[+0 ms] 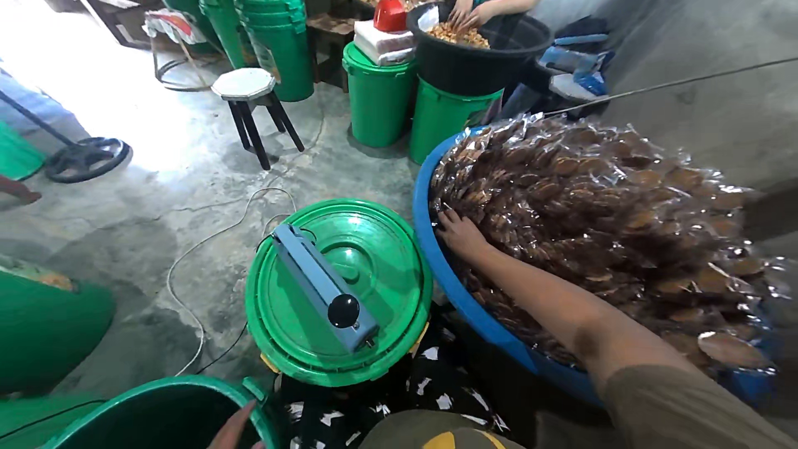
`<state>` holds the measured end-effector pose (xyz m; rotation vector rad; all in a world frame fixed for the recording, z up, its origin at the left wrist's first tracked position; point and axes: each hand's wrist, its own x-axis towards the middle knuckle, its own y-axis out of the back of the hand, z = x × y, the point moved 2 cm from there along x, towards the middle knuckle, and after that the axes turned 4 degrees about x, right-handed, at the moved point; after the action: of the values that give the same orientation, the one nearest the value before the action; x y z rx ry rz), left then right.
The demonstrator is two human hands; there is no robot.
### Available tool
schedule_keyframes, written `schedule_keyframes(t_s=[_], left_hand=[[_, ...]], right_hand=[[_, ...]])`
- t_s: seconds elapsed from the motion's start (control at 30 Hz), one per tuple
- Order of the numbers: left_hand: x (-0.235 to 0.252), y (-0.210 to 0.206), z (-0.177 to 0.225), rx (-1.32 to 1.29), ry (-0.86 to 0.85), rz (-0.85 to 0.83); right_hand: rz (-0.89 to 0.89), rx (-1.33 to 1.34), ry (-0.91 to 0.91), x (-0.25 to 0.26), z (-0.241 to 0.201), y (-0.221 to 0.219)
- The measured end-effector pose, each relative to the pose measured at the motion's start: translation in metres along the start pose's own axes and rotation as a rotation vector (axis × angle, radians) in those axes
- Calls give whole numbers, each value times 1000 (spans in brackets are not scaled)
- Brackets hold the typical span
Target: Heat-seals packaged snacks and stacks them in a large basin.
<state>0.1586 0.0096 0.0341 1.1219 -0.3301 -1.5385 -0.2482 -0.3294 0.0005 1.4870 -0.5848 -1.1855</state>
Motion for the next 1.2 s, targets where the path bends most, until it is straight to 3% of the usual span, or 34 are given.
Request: schedule_keyframes(t_s=[0.1, 0.2, 0.27, 0.33, 0.37, 0.4, 0.47, 0.53, 0.6, 0.67, 0.73, 0.9, 1.0, 1.1, 1.17, 1.2], left_hand=[[14, -10, 53, -106, -302, -62], [28, -32, 95, -446, -652, 41], [46, -54, 121, -742, -775, 4], [64, -74, 143, -815, -856, -123], [72, -82, 149, -817, -849, -200], [77, -88, 152, -847, -801, -277], [81, -100, 145, -994, -614, -296], [81, -106, 132, -1094, -425, -167], [80, -106, 119, -1119, -326, -45], [79, -101, 110, -1100, -279, 4], [78, -94, 108, -1051, -214, 59], [112, -70, 96, -866, -46, 382], [132, -58, 90, -839, -9, 438], [148, -41, 86, -834, 5, 441], [161, -30, 80, -823, 15, 443], [166, -25, 78, -818, 20, 441]], right_hand=[[331, 362, -1, -29, 12, 23], [560, 877, 77, -92, -1, 63], [428, 1149, 341, -133, -32, 73], [196, 1241, 641, -156, -76, 62], [138, 1274, 694, -161, -100, 51], [104, 1356, 651, -164, -121, 40], [30, 1620, 356, -165, -149, 20], [-112, 1893, 90, -162, -167, 3], [-295, 2008, -66, -158, -181, -12], [-272, 1939, -125, -147, -192, -20], [-104, 1758, -114, -127, -196, -17], [239, 1217, 59, -58, -220, -5], [184, 985, 120, -25, -224, 4], [139, 1110, 97, -7, -213, 46], [6, 1042, 290, -18, -213, 80], [-68, 884, 404, -28, -219, 90]])
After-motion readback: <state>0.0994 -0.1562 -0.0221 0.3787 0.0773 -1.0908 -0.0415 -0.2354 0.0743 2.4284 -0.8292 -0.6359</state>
